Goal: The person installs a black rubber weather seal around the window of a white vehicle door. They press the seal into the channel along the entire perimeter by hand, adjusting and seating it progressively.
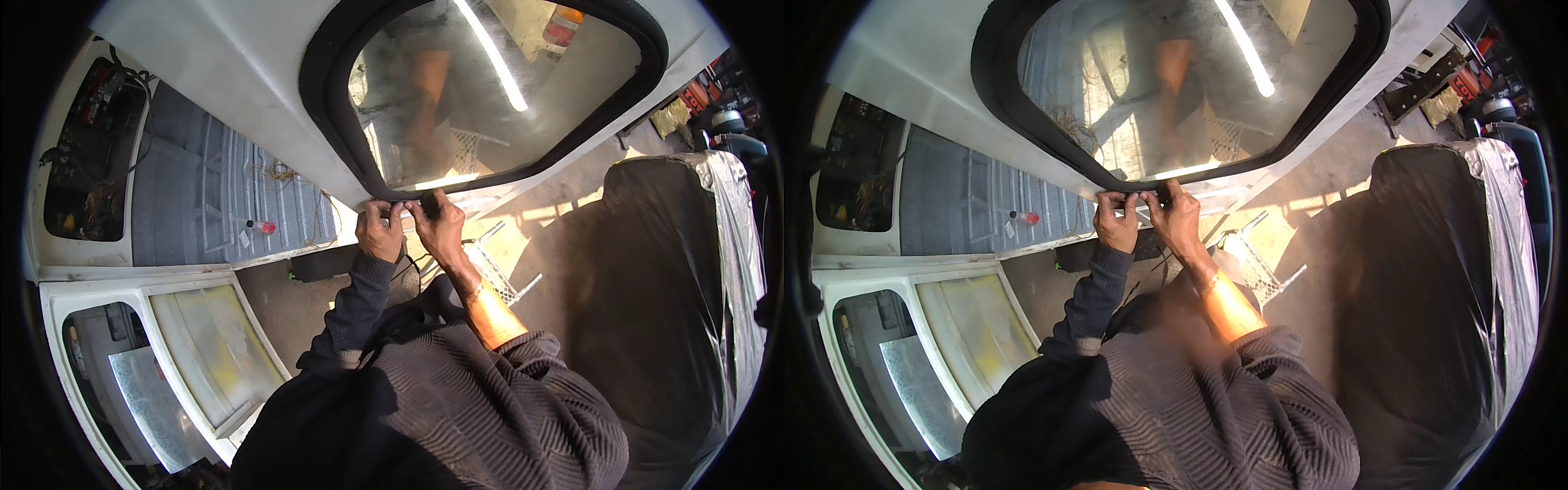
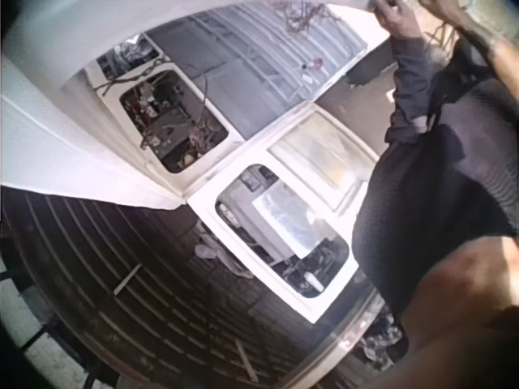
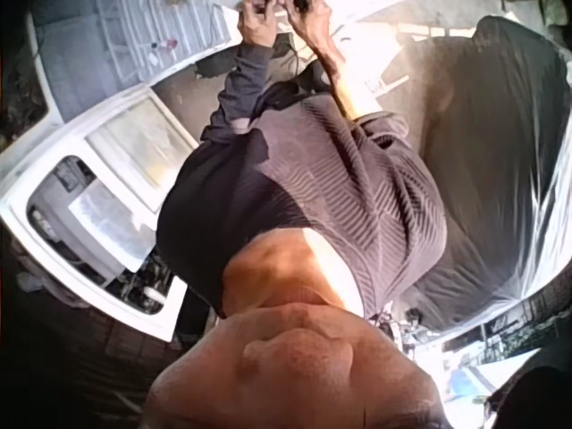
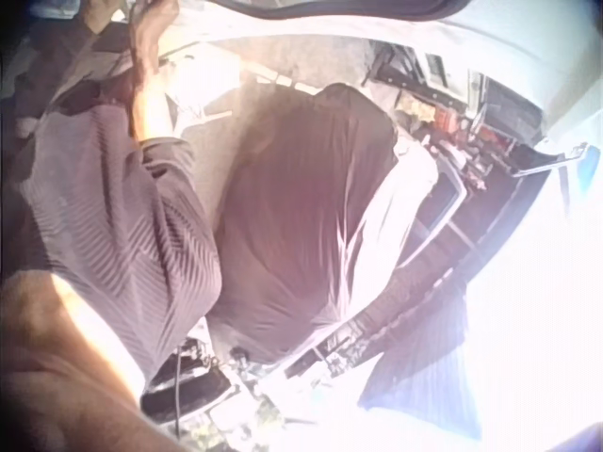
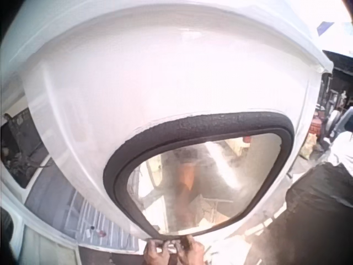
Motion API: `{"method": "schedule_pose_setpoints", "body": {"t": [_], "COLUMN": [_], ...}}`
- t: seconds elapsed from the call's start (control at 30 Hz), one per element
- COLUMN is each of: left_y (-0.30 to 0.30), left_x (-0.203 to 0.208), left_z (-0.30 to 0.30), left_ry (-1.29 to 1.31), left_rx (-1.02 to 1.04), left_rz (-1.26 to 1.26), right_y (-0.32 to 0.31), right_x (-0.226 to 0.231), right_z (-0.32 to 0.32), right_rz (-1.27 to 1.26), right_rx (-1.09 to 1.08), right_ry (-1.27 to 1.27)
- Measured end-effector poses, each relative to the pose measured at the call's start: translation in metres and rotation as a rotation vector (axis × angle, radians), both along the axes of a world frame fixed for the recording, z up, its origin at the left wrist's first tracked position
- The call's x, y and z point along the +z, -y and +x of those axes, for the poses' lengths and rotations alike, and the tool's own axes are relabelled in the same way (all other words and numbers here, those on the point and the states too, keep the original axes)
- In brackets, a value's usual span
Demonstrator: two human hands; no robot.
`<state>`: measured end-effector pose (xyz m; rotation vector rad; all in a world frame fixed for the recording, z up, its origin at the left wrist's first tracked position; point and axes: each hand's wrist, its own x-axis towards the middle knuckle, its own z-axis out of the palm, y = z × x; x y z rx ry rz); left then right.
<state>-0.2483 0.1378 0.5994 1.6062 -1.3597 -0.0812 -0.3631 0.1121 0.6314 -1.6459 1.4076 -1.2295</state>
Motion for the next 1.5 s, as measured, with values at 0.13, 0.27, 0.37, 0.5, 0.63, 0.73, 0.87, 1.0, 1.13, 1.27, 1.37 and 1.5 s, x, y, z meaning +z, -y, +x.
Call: {"method": "schedule_pose_setpoints", "body": {"t": [0.13,0.27,0.37,0.5,0.63,0.73,0.87,1.0,1.13,1.27,1.37,1.5], "left_y": [-0.002,-0.001,-0.003,0.000,0.001,-0.001,-0.004,0.002,0.000,0.001,-0.001,-0.001], "left_x": [-0.003,0.014,0.017,0.011,0.001,-0.002,0.006,0.000,0.003,0.000,-0.001,-0.005], "left_z": [-0.008,-0.021,-0.022,-0.026,-0.024,-0.018,-0.016,-0.021,-0.024,-0.024,-0.022,-0.019], "left_ry": [-0.279,-0.466,-0.510,-0.486,-0.375,-0.346,-0.519,-0.685,-0.674,-0.594,-0.501,-0.457], "left_rx": [0.019,0.071,0.044,0.075,0.058,0.037,-0.008,0.007,0.028,0.018,-0.006,-0.005], "left_rz": [0.098,0.149,0.145,0.104,0.036,0.057,0.128,0.070,0.052,0.044,0.047,0.051], "right_y": [0.000,-0.002,-0.004,0.001,-0.001,-0.001,-0.001,0.004,0.005,-0.003,-0.007,-0.007], "right_x": [-0.010,-0.009,-0.012,-0.004,-0.018,-0.016,-0.005,-0.001,0.003,0.001,-0.006,-0.008], "right_z": [-0.010,-0.007,-0.003,0.001,0.004,0.003,-0.004,-0.003,-0.003,0.000,0.004,0.006], "right_rz": [-0.048,-0.071,-0.017,-0.001,-0.168,-0.139,-0.067,0.073,0.225,0.168,0.126,0.150], "right_rx": [0.084,0.006,-0.039,-0.075,-0.096,-0.095,-0.083,-0.094,-0.091,-0.097,-0.105,-0.099], "right_ry": [-0.003,-0.002,-0.033,-0.147,-0.091,-0.023,-0.051,-0.056,-0.103,-0.100,-0.118,-0.094]}}
